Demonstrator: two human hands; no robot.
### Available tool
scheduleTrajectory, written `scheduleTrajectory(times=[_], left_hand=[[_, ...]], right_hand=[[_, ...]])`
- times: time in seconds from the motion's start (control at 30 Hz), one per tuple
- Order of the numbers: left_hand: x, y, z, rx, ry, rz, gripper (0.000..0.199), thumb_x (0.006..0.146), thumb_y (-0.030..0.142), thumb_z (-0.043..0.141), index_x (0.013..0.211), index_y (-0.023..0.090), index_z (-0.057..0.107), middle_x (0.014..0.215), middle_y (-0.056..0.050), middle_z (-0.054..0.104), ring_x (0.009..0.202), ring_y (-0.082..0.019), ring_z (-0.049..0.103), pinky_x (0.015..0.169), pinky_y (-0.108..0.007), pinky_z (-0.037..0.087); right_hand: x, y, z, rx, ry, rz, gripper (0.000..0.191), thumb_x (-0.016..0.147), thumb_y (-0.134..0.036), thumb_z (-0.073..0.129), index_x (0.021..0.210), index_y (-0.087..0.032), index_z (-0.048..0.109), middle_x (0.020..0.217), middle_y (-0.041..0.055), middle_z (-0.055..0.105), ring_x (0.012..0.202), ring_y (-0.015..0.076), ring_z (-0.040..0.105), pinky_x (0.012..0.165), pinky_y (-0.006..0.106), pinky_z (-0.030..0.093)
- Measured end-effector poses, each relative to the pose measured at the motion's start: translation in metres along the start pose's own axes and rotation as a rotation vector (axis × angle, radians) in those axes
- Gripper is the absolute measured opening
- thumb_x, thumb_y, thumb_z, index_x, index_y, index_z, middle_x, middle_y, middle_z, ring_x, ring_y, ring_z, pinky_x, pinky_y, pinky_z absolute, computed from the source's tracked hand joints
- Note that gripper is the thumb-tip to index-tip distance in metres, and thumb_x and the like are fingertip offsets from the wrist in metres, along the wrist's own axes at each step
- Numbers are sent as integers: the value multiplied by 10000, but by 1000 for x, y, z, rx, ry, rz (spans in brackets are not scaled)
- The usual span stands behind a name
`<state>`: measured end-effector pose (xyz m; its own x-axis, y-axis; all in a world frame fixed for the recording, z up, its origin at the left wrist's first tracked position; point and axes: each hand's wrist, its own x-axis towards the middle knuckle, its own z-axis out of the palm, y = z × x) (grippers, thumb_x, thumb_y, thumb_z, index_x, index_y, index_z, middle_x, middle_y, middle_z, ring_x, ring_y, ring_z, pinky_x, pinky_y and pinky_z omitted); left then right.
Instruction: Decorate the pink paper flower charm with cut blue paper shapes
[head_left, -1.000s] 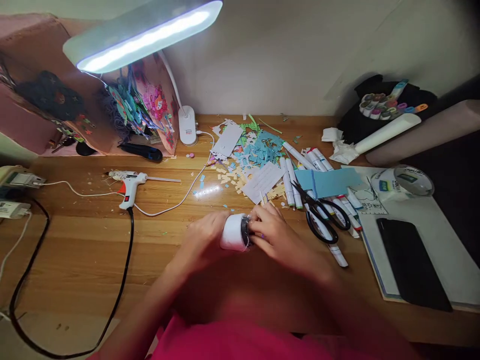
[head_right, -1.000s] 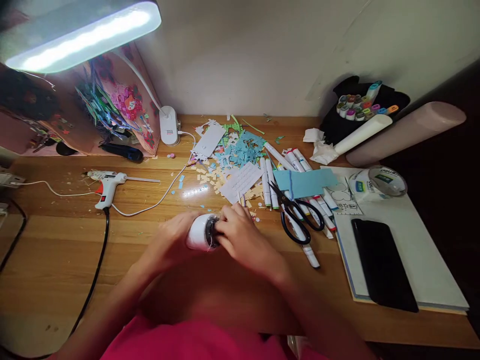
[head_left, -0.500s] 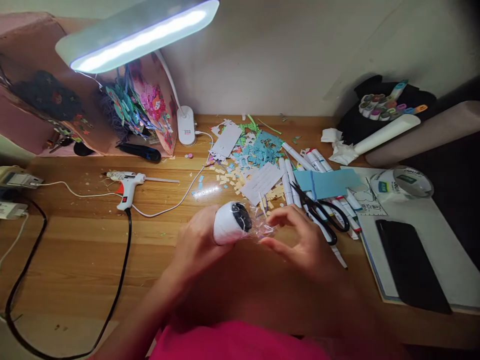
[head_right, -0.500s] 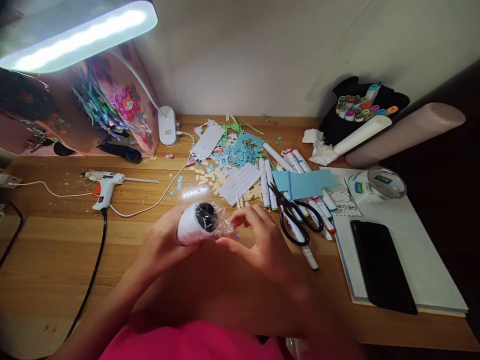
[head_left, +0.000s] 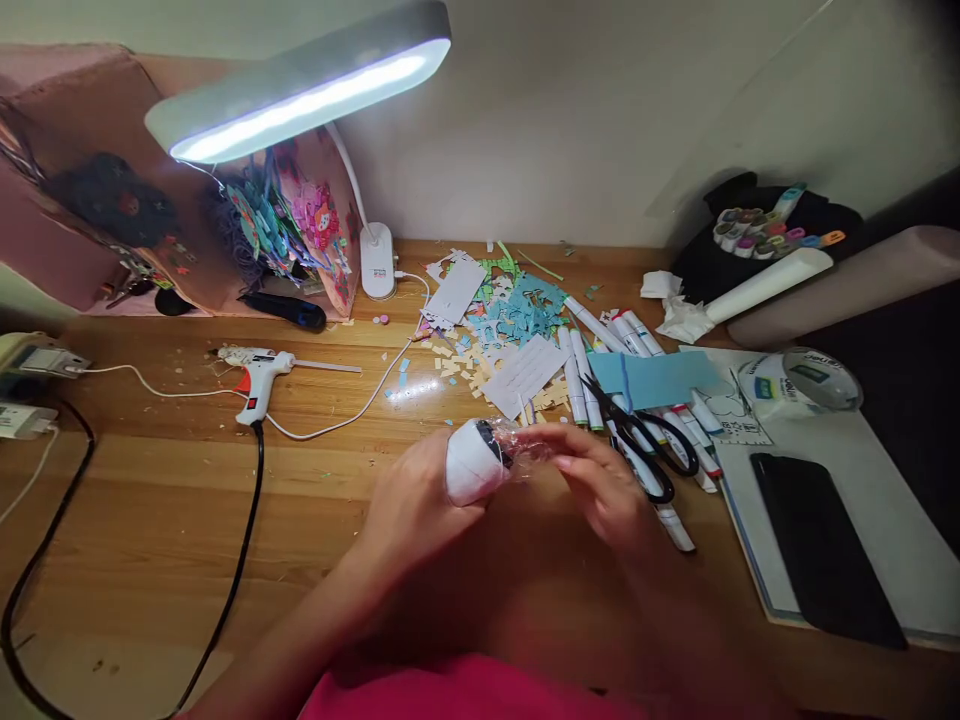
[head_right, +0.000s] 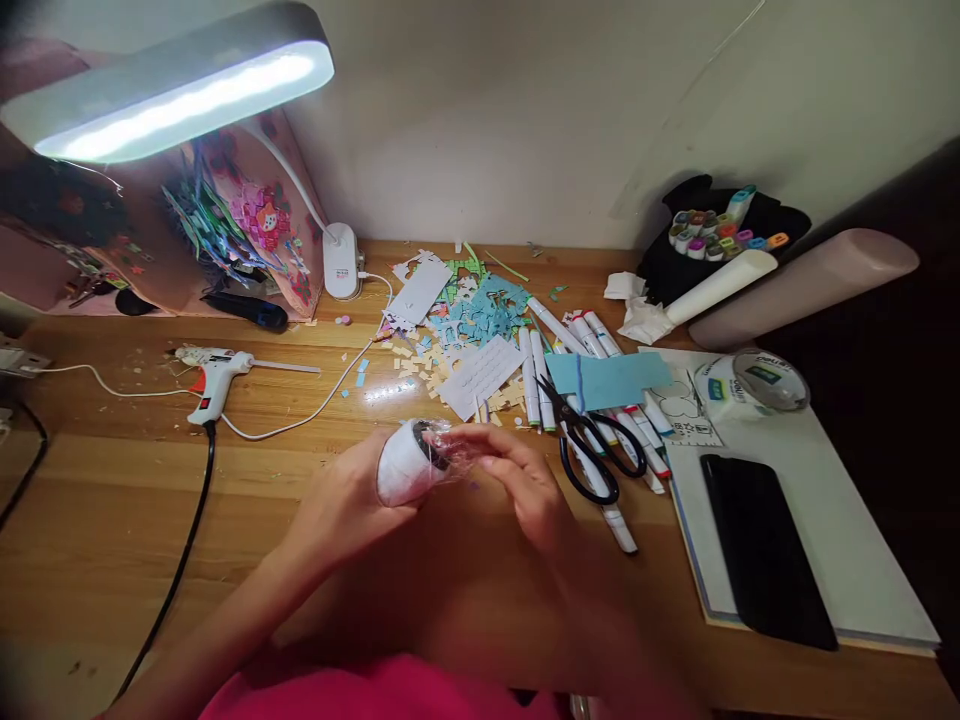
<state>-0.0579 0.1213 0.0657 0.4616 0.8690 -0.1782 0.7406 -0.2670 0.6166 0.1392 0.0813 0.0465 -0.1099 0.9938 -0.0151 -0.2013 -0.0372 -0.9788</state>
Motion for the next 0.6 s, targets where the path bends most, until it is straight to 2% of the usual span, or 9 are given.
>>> scheduleTrajectory(times=[0.07,0.13,0.2,0.27,0.33,0.4,0.47,0.53,0.6], left_hand=[[-2,0,0,40,-12,-15,359,692,242,628,1038,189,549,933,-53,666,851,-264,639,661,-322,448],[-4,-1,0,74,-23,-12,343,699,263,625,1026,186,556,932,-61,670,846,-278,639,645,-328,437],[-5,-2,-1,71,-39,2,349,700,274,631,1033,195,559,938,-58,672,845,-276,639,641,-326,431],[-5,-3,-1,41,-46,3,361,701,291,644,1042,209,560,936,-45,672,833,-261,639,633,-315,424],[-5,-3,-1,20,-46,-3,344,705,309,650,1025,212,565,920,-38,672,810,-247,639,619,-305,414],[-4,-3,-1,23,-40,-3,317,705,320,654,986,203,570,899,-43,672,795,-247,637,605,-302,403],[-4,-3,0,32,-28,0,293,707,321,652,958,194,571,883,-52,671,788,-252,635,597,-301,397],[-5,-2,0,29,-19,3,296,710,324,651,961,189,572,877,-56,671,779,-252,633,593,-302,395],[-5,-2,-1,-4,-28,16,318,710,320,653,987,187,572,890,-57,671,784,-249,633,596,-302,403]], right_hand=[[3,-1,-9,-99,-15,57,316,896,-178,437,1118,-277,638,1170,11,665,1087,190,604,945,339,471],[9,-3,-16,-208,-59,140,284,901,-200,460,1125,-261,623,1161,29,660,1020,188,638,916,345,489],[15,-6,-20,-201,-66,202,201,876,-233,511,1051,-237,611,1060,40,686,826,171,687,765,322,544],[20,-6,-22,-104,5,258,128,796,-255,617,906,-223,560,915,23,706,569,127,656,557,266,532],[22,-6,-22,-33,50,348,288,665,-232,733,821,-220,491,811,-3,704,473,103,608,463,221,481],[23,-5,-19,-42,-22,449,400,572,-187,788,818,-216,474,736,-28,688,480,95,595,465,193,449],[21,-6,-15,-92,-97,482,403,575,-180,790,821,-211,472,672,-52,658,506,89,583,476,172,410],[19,-9,-13,-177,-116,441,325,642,-203,756,811,-207,478,658,-55,636,526,88,571,484,173,389],[17,-12,-13,-304,-101,347,236,692,-199,719,800,-201,509,710,-35,633,609,111,600,537,196,421]])
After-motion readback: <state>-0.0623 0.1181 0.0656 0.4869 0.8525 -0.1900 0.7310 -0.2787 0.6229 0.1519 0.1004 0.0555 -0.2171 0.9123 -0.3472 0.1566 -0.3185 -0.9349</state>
